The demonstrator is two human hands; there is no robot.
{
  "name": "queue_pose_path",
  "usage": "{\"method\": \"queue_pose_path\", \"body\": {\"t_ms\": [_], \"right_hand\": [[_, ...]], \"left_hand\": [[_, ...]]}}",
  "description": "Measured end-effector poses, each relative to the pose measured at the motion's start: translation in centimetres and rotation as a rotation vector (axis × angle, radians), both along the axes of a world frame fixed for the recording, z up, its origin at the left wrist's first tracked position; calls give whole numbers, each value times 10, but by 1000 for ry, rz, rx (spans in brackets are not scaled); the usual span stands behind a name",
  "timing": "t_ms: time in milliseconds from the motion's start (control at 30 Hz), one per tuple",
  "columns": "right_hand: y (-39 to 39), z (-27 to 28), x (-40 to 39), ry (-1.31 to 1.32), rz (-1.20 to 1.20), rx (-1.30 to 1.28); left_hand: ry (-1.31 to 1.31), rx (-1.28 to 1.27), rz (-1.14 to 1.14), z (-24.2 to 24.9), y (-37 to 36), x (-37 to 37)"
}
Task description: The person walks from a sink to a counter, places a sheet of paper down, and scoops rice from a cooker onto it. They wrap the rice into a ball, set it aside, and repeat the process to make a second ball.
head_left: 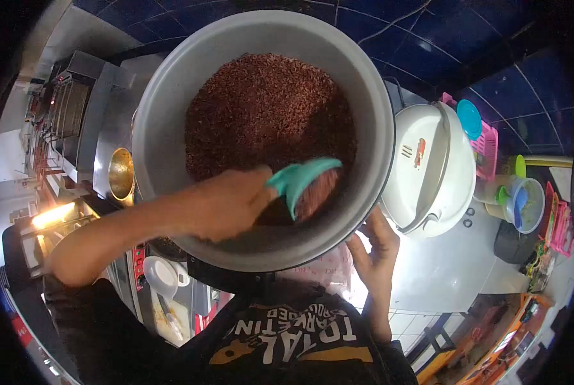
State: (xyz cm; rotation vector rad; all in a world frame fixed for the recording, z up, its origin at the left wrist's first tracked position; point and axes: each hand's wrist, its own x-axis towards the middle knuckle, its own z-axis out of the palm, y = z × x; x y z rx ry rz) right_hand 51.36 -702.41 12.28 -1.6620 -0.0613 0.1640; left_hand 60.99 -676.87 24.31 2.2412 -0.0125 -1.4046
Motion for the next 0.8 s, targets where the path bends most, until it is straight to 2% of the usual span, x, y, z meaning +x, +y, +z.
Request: {"method": "queue_pose_path", "body": {"t_ms": [33,67,167,267,367,467,567,667,800], "right_hand": [[-1,0,-1,4,-2,8],[-1,-1,-1,-3,-8,6],[1,0,-3,-25,-30,-2],[3,0,-3,-47,-40,-9],[0,-3,-4,-34,-23,-2],[-2,-4,-4,-24,-22,21],[-1,-3,-3,-17,-16,20],[-2,-3,-1,-13,-17,-7],[-2,-4,-4,-18,-15,-10]], "left_hand": [[34,-4,54,-1,2,4],[-175,-77,18,-6,6,5],[-599,204,-158,-24,6,3],[-1003,265,-469,-50,17,-13],[-1078,343,-596,-49,19,-18],[-1005,260,-481,-37,21,-14],[-850,312,-366,-46,31,-8],[-589,253,-237,-48,24,-13],[-453,121,-172,-36,9,-26]]}}
